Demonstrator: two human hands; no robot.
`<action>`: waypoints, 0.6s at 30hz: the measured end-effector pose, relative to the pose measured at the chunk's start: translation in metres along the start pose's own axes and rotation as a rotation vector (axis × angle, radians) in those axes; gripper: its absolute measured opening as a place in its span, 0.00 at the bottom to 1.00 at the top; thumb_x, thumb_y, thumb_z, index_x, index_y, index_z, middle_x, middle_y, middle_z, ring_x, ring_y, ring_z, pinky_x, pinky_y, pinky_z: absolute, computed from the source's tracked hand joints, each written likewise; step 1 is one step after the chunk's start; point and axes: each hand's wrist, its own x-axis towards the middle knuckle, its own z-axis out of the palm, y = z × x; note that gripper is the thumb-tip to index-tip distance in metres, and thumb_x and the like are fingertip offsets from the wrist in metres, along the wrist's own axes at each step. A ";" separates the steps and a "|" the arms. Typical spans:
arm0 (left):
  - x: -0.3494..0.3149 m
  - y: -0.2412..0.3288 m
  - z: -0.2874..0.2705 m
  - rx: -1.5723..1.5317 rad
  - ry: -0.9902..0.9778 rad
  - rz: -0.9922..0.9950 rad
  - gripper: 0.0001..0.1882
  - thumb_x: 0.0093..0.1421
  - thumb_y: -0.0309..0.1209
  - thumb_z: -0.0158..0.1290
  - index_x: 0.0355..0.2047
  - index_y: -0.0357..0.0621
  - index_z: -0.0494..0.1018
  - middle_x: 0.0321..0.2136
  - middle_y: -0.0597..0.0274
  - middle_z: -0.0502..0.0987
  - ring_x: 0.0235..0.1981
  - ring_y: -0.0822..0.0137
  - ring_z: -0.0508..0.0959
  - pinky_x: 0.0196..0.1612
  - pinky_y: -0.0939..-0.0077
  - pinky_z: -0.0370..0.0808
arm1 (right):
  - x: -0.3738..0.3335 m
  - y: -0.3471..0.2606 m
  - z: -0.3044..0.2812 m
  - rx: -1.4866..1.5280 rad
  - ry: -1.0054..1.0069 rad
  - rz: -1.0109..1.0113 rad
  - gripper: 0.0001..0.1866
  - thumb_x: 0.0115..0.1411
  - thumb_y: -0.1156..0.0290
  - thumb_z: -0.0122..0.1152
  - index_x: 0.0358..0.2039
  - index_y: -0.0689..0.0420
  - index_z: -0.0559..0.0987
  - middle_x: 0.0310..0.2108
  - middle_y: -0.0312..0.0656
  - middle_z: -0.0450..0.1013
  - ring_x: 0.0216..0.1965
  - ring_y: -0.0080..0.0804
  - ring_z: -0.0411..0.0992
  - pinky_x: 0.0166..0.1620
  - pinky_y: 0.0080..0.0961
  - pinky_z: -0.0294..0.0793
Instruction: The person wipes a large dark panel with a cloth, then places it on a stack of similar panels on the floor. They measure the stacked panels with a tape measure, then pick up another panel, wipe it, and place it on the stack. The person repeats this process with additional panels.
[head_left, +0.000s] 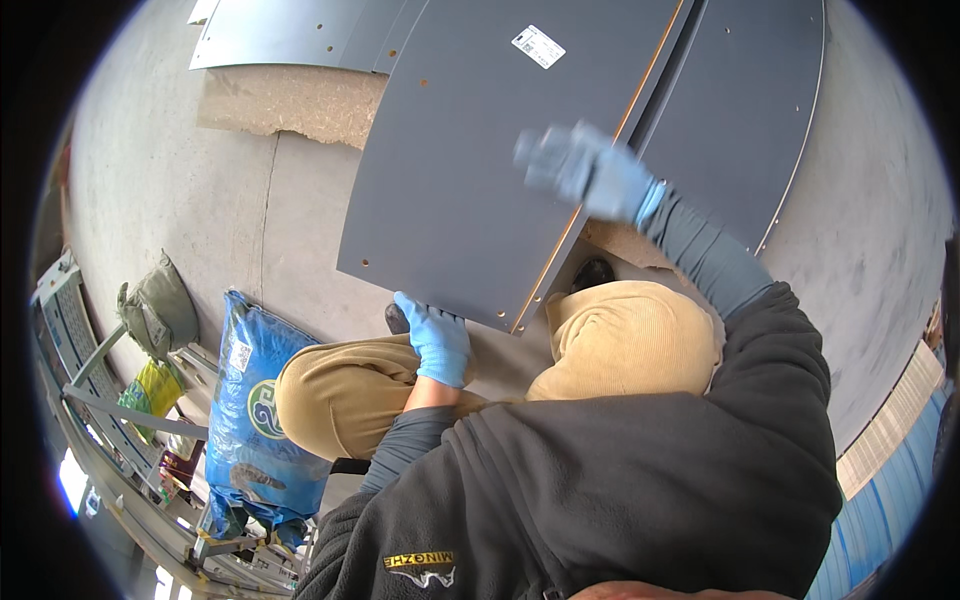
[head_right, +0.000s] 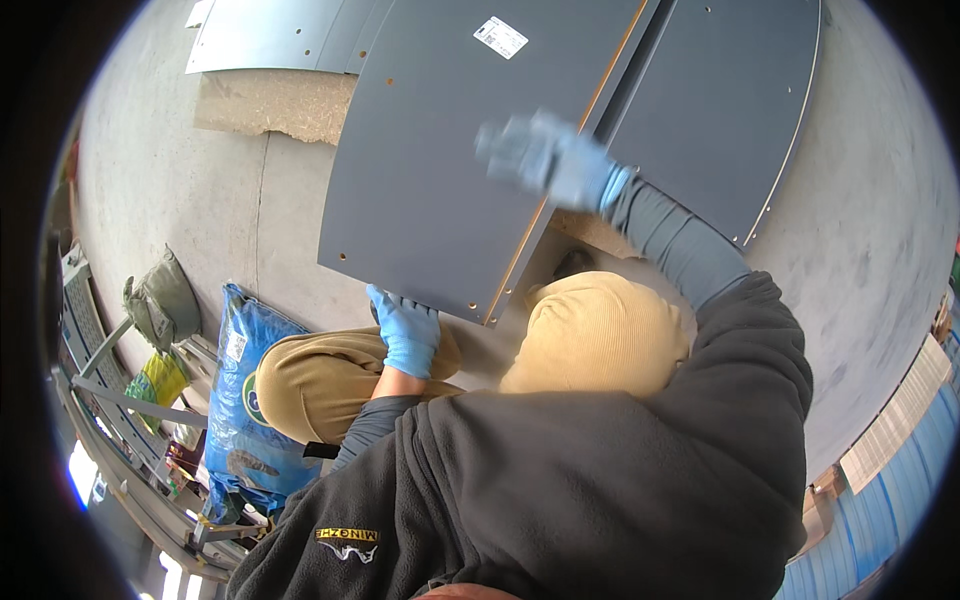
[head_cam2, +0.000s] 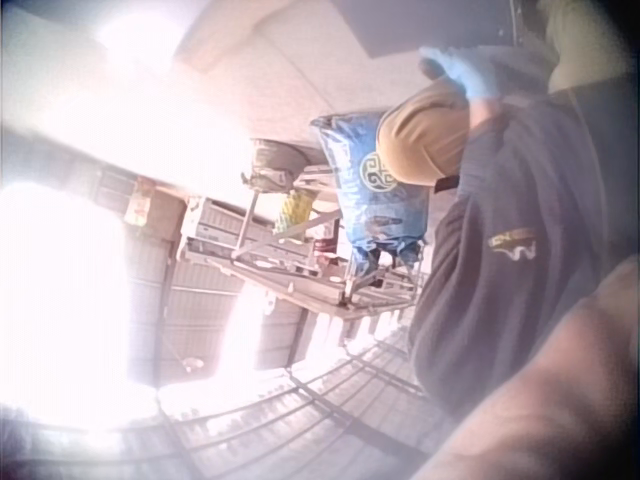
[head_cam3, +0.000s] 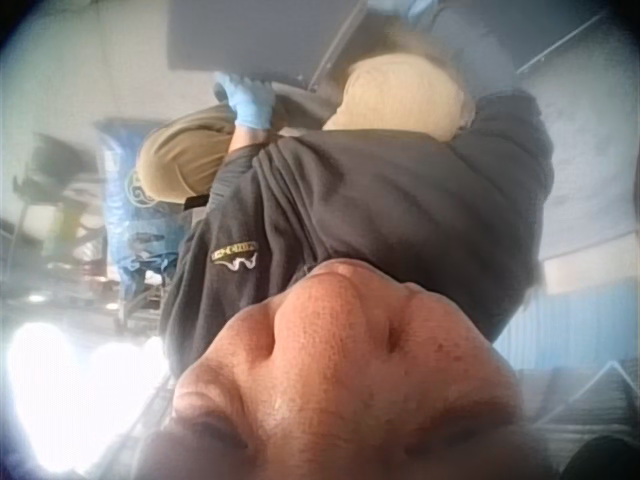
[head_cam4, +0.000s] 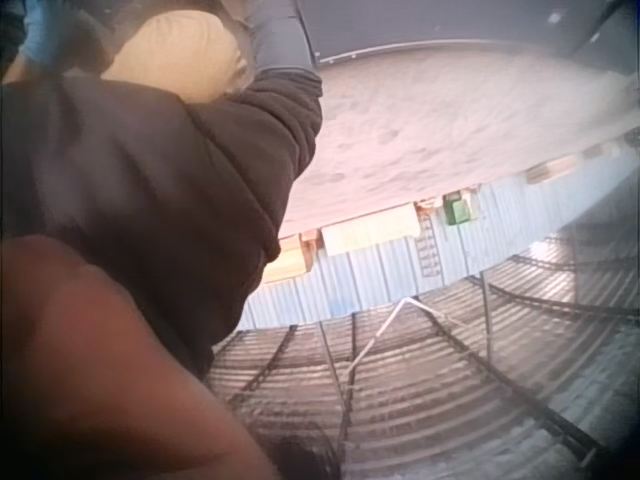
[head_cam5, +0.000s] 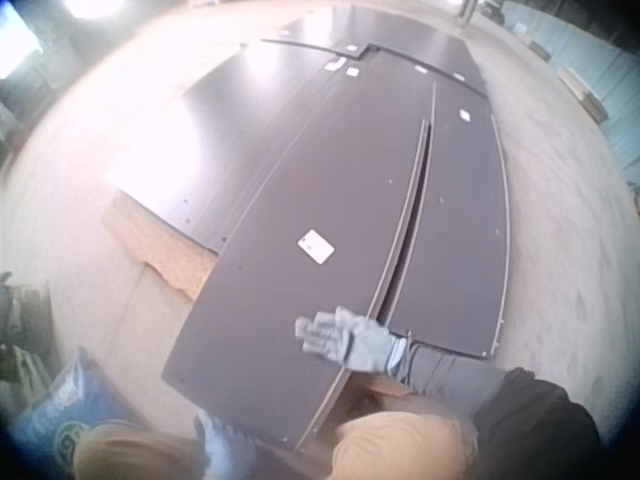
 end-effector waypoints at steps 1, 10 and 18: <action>-0.001 0.000 0.001 0.012 -0.014 0.001 0.53 0.68 0.74 0.39 0.79 0.48 0.48 0.79 0.58 0.48 0.79 0.54 0.50 0.79 0.56 0.46 | -0.009 0.032 -0.003 -0.060 -0.094 0.204 0.25 0.79 0.57 0.46 0.68 0.59 0.70 0.69 0.53 0.68 0.70 0.47 0.68 0.72 0.46 0.68; 0.004 -0.003 -0.001 0.031 -0.007 0.050 0.54 0.67 0.74 0.41 0.78 0.46 0.48 0.79 0.57 0.49 0.79 0.53 0.49 0.79 0.54 0.46 | -0.008 0.056 -0.023 -0.493 -0.730 0.576 0.24 0.75 0.65 0.54 0.68 0.60 0.72 0.67 0.51 0.72 0.68 0.44 0.70 0.71 0.46 0.67; 0.002 -0.003 -0.002 -0.019 0.011 0.023 0.54 0.67 0.73 0.42 0.78 0.46 0.49 0.79 0.58 0.50 0.78 0.54 0.51 0.79 0.55 0.47 | -0.020 0.079 0.010 -0.298 -0.390 0.677 0.24 0.76 0.56 0.54 0.68 0.53 0.74 0.68 0.47 0.71 0.70 0.40 0.68 0.71 0.43 0.66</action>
